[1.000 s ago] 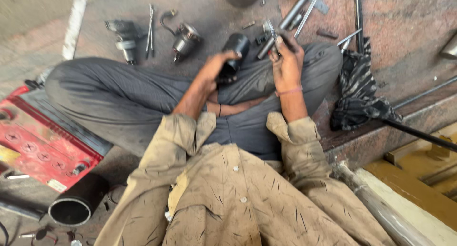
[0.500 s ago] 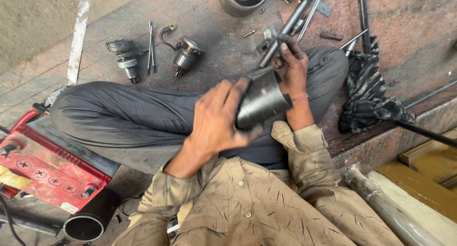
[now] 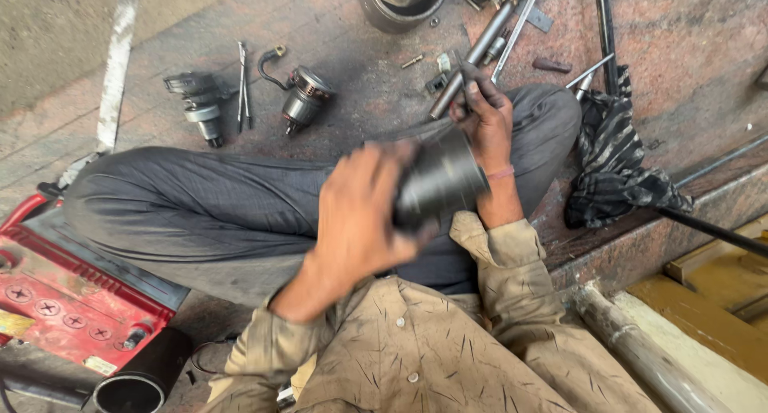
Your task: The person sits on the workshop floor and works on a starter motor in their lap. They pull the motor apart, separate the cylindrical housing from the end cap and armature, handle the brushes and internal parts, and repeatedly press and twist the components to reassemble the unit by hand.
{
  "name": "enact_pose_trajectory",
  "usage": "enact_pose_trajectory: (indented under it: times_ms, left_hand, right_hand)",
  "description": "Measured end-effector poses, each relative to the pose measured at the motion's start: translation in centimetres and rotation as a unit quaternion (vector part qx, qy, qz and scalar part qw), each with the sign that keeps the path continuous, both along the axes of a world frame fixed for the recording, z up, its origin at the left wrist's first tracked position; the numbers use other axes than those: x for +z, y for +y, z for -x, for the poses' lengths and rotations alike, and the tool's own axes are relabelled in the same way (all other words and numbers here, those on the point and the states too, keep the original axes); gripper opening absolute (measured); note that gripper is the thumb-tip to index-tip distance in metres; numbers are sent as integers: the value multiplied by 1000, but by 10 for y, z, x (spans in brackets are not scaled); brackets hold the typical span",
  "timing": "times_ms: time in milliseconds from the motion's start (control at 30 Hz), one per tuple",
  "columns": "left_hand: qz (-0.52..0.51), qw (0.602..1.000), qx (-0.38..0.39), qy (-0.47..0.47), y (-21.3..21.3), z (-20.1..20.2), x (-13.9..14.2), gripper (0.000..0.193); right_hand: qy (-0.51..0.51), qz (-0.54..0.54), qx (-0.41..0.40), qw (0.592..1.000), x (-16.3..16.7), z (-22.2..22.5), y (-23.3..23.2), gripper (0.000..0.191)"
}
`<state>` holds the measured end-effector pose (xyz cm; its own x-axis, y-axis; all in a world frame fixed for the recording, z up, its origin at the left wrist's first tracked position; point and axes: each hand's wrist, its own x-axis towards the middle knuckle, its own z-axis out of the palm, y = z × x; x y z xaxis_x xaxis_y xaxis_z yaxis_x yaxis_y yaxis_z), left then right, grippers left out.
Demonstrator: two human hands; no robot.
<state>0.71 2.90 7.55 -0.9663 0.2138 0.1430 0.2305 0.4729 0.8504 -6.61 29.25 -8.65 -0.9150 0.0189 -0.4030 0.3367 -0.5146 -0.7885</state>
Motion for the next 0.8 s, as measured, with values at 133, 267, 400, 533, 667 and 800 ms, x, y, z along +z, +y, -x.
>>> enact_pose_trajectory:
  times_ms: [133, 267, 400, 533, 667, 800]
  left_hand:
    - [-108, 966, 30, -233, 13, 41, -73, 70]
    - [-232, 846, 90, -472, 21, 53, -136, 67]
    - [-290, 844, 66, -446, 20, 49, -164, 69]
    - [-119, 902, 119, -398, 20, 49, -167, 71]
    - [-1, 954, 134, -267, 19, 49, -160, 95]
    - [64, 954, 129, -262, 19, 47, -152, 85]
  right_hand:
    - [3, -23, -3, 1000, 9, -5, -13, 23]
    - [59, -213, 67, 973, 16, -11, -29, 15]
    - [110, -376, 136, 910, 13, -11, -38, 12]
    - [125, -456, 165, 865, 7, -8, -40, 10]
    - [136, -481, 168, 850, 9, -6, -43, 10]
    - [135, -494, 178, 840, 15, -8, -50, 10]
